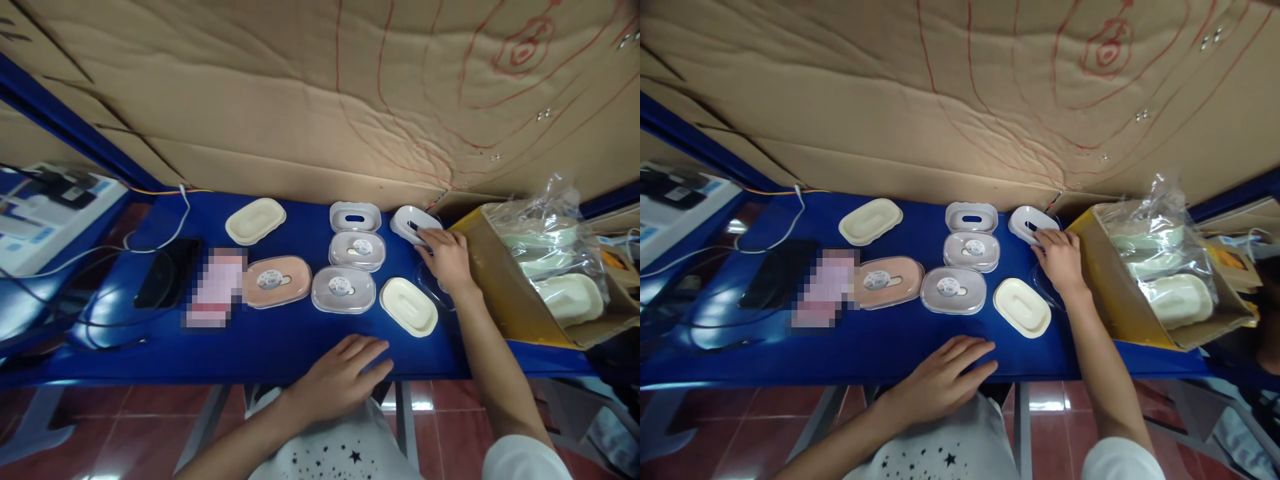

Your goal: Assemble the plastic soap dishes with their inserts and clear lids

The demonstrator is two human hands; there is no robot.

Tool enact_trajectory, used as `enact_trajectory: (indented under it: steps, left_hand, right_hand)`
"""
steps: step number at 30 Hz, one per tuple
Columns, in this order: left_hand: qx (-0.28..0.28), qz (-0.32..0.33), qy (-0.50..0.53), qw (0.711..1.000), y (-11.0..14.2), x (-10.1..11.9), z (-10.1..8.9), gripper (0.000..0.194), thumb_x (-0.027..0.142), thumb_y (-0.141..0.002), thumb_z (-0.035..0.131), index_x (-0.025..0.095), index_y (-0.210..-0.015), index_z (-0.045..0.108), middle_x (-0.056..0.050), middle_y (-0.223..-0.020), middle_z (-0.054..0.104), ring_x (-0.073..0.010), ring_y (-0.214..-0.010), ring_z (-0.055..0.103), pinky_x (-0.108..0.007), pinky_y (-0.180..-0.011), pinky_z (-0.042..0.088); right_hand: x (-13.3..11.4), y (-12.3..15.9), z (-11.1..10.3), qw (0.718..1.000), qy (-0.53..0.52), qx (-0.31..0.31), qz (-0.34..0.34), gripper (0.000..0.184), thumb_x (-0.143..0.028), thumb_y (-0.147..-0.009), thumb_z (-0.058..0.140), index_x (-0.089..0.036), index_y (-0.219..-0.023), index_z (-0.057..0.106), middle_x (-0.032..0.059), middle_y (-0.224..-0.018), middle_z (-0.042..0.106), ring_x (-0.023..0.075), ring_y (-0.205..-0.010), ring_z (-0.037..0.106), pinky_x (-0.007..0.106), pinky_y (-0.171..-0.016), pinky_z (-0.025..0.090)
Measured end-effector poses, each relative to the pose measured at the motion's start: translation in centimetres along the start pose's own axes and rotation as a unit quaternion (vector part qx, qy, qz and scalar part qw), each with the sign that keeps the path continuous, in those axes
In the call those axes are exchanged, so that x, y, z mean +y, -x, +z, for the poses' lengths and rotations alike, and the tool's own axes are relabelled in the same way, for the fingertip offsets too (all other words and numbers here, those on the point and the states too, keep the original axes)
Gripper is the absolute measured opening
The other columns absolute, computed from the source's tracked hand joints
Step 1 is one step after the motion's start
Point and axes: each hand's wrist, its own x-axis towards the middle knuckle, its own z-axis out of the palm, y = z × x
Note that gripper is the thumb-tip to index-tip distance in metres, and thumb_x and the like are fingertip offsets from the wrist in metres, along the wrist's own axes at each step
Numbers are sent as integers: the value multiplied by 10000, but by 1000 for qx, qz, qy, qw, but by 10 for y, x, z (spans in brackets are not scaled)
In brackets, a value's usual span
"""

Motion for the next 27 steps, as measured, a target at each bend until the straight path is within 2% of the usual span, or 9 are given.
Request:
enact_trajectory:
  steps: [3, 6, 9, 13, 17, 20, 22, 25, 27]
  left_hand:
    - [28, 17, -14, 999, -38, -5, 5, 326, 112, -1016, 607, 166, -1330, 675, -121, -1462, 673, -242, -1362, 624, -387, -1162, 520]
    - [-7, -11, -62, 998, -65, -11, 18, 381, 144, -1039, 595, 148, -1418, 633, -158, -1564, 594, -292, -1436, 583, -447, -1187, 493]
    - [-46, -17, -115, 992, -70, -12, 31, 345, 170, -1052, 603, 108, -1390, 644, -200, -1533, 605, -342, -1452, 563, -515, -1207, 442]
    - [-77, 8, -115, 990, -52, -4, 37, 258, 187, -1071, 611, 114, -1309, 674, -145, -1282, 712, -281, -1207, 677, -459, -1075, 482]
    - [-99, 24, -90, 991, -25, 5, 28, 259, 162, -1062, 630, 128, -1317, 665, -114, -1238, 711, -240, -1082, 676, -392, -935, 491]
    - [-51, 4, -33, 998, 0, 7, 20, 279, 142, -1080, 579, 162, -1348, 652, -109, -1302, 694, -244, -1100, 660, -388, -927, 505]
    - [6, -41, 3, 999, 15, 7, 16, 262, 132, -1083, 562, 186, -1322, 655, -103, -1294, 681, -243, -1102, 651, -388, -936, 529]
    - [77, -126, 17, 989, 31, 5, 11, 216, 169, -1074, 612, 186, -1285, 651, -130, -1317, 633, -261, -1187, 638, -400, -991, 574]
    - [83, -162, 11, 983, 36, 1, 8, 300, 230, -1068, 652, 175, -1361, 621, -173, -1437, 571, -296, -1317, 605, -434, -1056, 589]
  right_hand:
    - [-6, 7, -4, 999, -23, 29, 14, 403, -407, -1096, 495, -209, -1333, 753, 132, -1368, 771, 320, -1304, 678, 521, -1172, 375]
    - [-17, 25, -17, 996, -50, 63, 32, 424, -469, -1102, 494, -224, -1326, 757, 113, -1356, 781, 302, -1314, 687, 490, -1161, 405]
    - [-30, 57, -32, 992, -81, 87, 53, 417, -502, -1096, 522, -246, -1327, 758, 101, -1354, 783, 305, -1314, 698, 489, -1164, 443]
    - [-48, 118, -40, 984, -127, 100, 75, 337, -455, -1070, 608, -308, -1339, 749, 80, -1337, 788, 323, -1262, 730, 518, -1130, 509]
    - [-66, 179, -36, 976, -179, 127, 8, 351, -270, -1006, 730, -297, -1357, 735, 69, -1239, 817, 318, -1140, 770, 510, -1022, 542]
    - [-79, 212, -33, 979, -187, 84, -19, 415, -202, -999, 736, -297, -1402, 713, 59, -1237, 816, 304, -1138, 763, 507, -1023, 517]
    - [-87, 224, -31, 981, -183, 55, -39, 447, -183, -1006, 728, -306, -1435, 696, 48, -1265, 811, 293, -1159, 754, 508, -1043, 497]
    - [-99, 230, -29, 983, -165, 27, -71, 498, -148, -1023, 702, -314, -1490, 658, 36, -1313, 799, 273, -1203, 733, 496, -1077, 468]
    - [-107, 227, -26, 982, -161, 14, -94, 523, -123, -1036, 673, -297, -1527, 625, 44, -1346, 787, 264, -1239, 716, 482, -1081, 461]
